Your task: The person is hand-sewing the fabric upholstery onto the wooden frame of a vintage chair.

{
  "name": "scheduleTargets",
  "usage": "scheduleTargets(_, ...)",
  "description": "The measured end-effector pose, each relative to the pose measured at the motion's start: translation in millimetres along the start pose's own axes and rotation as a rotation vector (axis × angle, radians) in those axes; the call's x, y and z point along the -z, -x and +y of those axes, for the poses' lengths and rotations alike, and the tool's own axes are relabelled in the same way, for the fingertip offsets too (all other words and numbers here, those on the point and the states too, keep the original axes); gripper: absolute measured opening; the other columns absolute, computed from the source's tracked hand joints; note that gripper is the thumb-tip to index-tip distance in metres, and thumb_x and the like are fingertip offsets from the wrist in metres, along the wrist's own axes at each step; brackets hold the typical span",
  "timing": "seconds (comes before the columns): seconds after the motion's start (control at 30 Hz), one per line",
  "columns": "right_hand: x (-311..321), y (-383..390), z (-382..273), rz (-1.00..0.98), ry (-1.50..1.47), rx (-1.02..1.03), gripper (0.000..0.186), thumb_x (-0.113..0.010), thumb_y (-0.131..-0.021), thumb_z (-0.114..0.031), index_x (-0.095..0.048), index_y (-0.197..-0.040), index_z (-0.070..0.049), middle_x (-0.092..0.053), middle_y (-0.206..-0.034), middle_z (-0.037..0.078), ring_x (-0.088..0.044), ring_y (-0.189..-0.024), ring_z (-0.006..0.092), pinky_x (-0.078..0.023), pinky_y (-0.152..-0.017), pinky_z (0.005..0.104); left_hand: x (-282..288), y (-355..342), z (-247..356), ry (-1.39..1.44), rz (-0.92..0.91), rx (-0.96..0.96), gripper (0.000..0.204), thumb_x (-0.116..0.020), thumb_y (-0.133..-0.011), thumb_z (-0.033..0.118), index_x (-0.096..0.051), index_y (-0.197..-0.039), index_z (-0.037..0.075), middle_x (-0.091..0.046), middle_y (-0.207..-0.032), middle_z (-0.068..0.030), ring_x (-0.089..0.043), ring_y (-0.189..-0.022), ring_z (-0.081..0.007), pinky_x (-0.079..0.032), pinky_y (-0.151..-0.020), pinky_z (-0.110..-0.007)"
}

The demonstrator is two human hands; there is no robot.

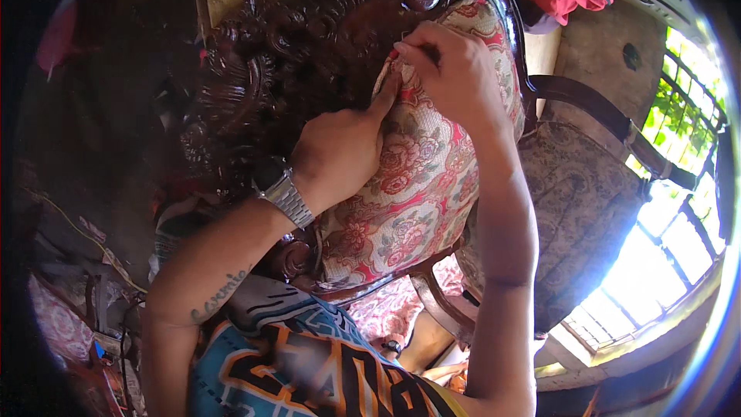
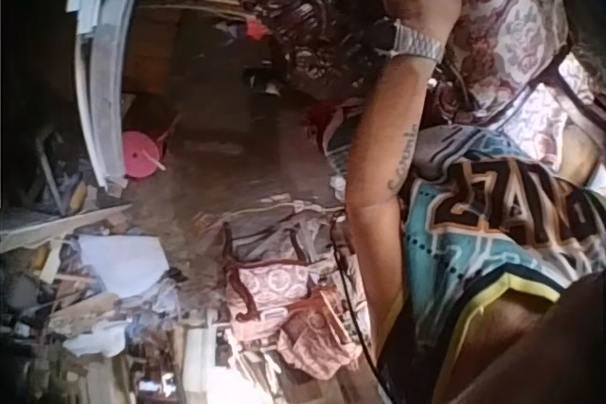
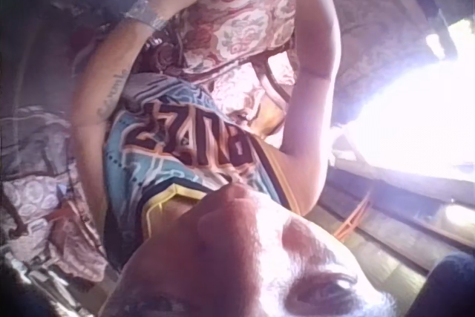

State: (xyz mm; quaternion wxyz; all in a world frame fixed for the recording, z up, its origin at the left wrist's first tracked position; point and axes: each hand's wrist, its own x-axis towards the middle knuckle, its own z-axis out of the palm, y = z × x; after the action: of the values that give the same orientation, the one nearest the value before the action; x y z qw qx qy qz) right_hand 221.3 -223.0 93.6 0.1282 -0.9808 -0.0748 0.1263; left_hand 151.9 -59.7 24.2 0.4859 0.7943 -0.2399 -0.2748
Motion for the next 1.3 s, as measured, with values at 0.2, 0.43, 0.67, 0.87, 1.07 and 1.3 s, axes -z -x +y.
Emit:
scheduleTargets(0.2, -1.7, -10.1, -10.4, -0.093, 0.21, -0.08, 0.017, -0.068, -0.082, -0.026, -0.067, -0.084, -0.01, -0.066, -0.074, 0.016, -0.065, -0.071, 0.0361, -0.051, -0.066, 0.0449, 42.8, 38.7, 11.7, 0.064, 0.227, -0.117, 0.06, -0.062, -0.084, 0.013, -0.039, -0.14, 0.009, -0.057, -0.114, -0.015, -0.063, -0.073, -0.0321, -0.052, -0.062, -0.041)
scheduleTargets(0.43, 0.9, -0.5, -13.7, 0.012, 0.016, -0.19, 0.021, -0.066, -0.085, -0.022, -0.066, -0.097, -0.006, -0.067, -0.083, 0.019, -0.066, -0.083, 0.037, -0.051, -0.071, 0.0455, 91.7, 53.5, -10.5, 0.413, 0.574, -0.242, 0.051, -0.063, -0.088, 0.005, -0.047, -0.136, 0.004, -0.057, -0.126, -0.0115, -0.056, -0.078, -0.0086, -0.048, -0.075, -0.023)
scheduleTargets(0.67, -18.9, 65.8, -17.1, 0.274, 0.158, 0.012, 0.019, -0.065, -0.082, -0.007, -0.069, -0.1, -0.01, -0.063, -0.103, 0.008, -0.059, -0.091, 0.0274, -0.048, -0.081, 0.0378, 142.3, 45.5, -25.4, 0.639, 0.493, 0.04, 0.037, -0.054, -0.097, 0.026, -0.054, -0.127, 0.003, -0.06, -0.12, -0.0071, -0.058, -0.088, -0.0094, -0.049, -0.077, -0.025)
scheduleTargets(0.87, -21.1, 62.5, -34.6, 0.177, 0.307, -0.108, 0.022, -0.071, -0.077, -0.019, -0.072, -0.099, -0.016, -0.056, -0.106, 0.006, -0.051, -0.098, 0.029, -0.043, -0.086, 0.0408, 182.5, 59.4, -36.5, 0.105, 0.266, 0.165, 0.055, -0.056, -0.096, 0.03, -0.035, -0.145, 0.017, -0.055, -0.126, -0.0139, -0.061, -0.094, -0.0159, -0.049, -0.084, -0.03)
scheduleTargets(1.07, -40.9, 57.4, -26.0, 0.263, 0.282, -0.15, 0.02, -0.074, -0.075, -0.029, -0.074, -0.092, -0.017, -0.055, -0.102, 0.004, -0.049, -0.1, 0.0266, -0.038, -0.088, 0.041, 251.3, 79.3, -73.4, 0.319, 0.522, -0.07, 0.06, -0.058, -0.095, 0.029, -0.032, -0.147, 0.015, -0.049, -0.135, -0.0132, -0.055, -0.11, -0.017, -0.043, -0.094, -0.03)
scheduleTargets(1.3, -46.7, 53.9, -43.3, 0.373, 0.236, -0.172, 0.022, -0.069, -0.082, -0.031, -0.07, -0.09, -0.011, -0.054, -0.108, 0.01, -0.048, -0.102, 0.0301, -0.035, -0.086, 0.0444, 314.5, 119.5, -80.9, 0.347, 0.341, -0.059, 0.066, -0.051, -0.094, 0.037, -0.025, -0.15, 0.013, -0.042, -0.143, -0.0105, -0.052, -0.114, -0.0174, -0.041, -0.095, -0.03)
